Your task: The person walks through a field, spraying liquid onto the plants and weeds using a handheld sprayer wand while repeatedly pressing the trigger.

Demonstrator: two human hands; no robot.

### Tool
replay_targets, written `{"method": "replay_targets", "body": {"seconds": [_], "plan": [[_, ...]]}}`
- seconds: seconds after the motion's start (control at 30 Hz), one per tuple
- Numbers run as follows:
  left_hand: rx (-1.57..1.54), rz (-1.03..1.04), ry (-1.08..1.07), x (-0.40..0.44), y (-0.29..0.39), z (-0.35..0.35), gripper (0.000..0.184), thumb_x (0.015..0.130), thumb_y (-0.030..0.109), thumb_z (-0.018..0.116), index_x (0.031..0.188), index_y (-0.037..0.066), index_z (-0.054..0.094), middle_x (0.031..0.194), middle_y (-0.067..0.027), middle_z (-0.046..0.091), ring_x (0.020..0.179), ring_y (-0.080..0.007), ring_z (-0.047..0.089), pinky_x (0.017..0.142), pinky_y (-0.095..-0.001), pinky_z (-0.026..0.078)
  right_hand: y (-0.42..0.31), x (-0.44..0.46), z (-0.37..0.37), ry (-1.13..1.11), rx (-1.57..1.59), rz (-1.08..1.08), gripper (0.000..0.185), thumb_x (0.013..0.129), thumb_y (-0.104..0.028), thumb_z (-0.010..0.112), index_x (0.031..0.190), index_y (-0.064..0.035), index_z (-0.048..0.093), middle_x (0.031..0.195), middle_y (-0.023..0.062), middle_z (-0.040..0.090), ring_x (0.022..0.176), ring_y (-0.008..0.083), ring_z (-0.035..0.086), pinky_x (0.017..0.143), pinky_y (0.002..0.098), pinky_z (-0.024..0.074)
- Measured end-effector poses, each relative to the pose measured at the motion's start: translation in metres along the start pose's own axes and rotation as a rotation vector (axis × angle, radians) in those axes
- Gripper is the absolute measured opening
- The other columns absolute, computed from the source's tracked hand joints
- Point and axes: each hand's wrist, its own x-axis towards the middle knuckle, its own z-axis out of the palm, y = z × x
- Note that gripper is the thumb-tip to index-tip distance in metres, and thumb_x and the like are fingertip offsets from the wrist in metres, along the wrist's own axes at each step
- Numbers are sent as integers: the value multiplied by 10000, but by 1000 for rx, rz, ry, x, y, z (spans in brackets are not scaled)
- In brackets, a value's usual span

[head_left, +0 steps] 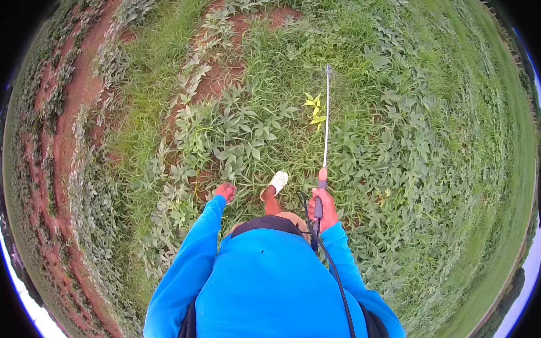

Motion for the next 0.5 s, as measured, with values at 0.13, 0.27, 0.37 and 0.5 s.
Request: {"method": "replay_targets", "body": {"seconds": [0.13,0.27,0.37,0.5], "plan": [[3,30,5,37,69,6,215,874,252,486,941,72,584,699,-30,562,477,-112,478,388,-249,347,-33,20,-2,155,37,-192,266,801,-303,617,895,-87,493,554,23,456,348,111,393,299,248,306],[21,98,-18,41,119,19,208,904,244,488,931,63,586,674,-21,550,462,-87,459,385,-227,333,-72,49,-5,263,-17,-333,236,810,-291,609,871,-89,502,523,19,445,342,104,386,295,249,299],[80,133,-35,48,120,16,216,888,248,487,936,66,594,681,-27,568,466,-92,470,389,-232,347,-102,64,-3,197,20,-366,263,807,-296,599,771,-108,418,547,25,447,332,122,390,298,263,314],[172,53,-1,42,110,10,219,837,241,505,940,85,618,689,-37,597,474,-100,497,407,-257,384,-124,77,1,56,125,-275,250,818,-297,589,778,-124,414,540,1,410,366,95,365,305,241,293]]}}
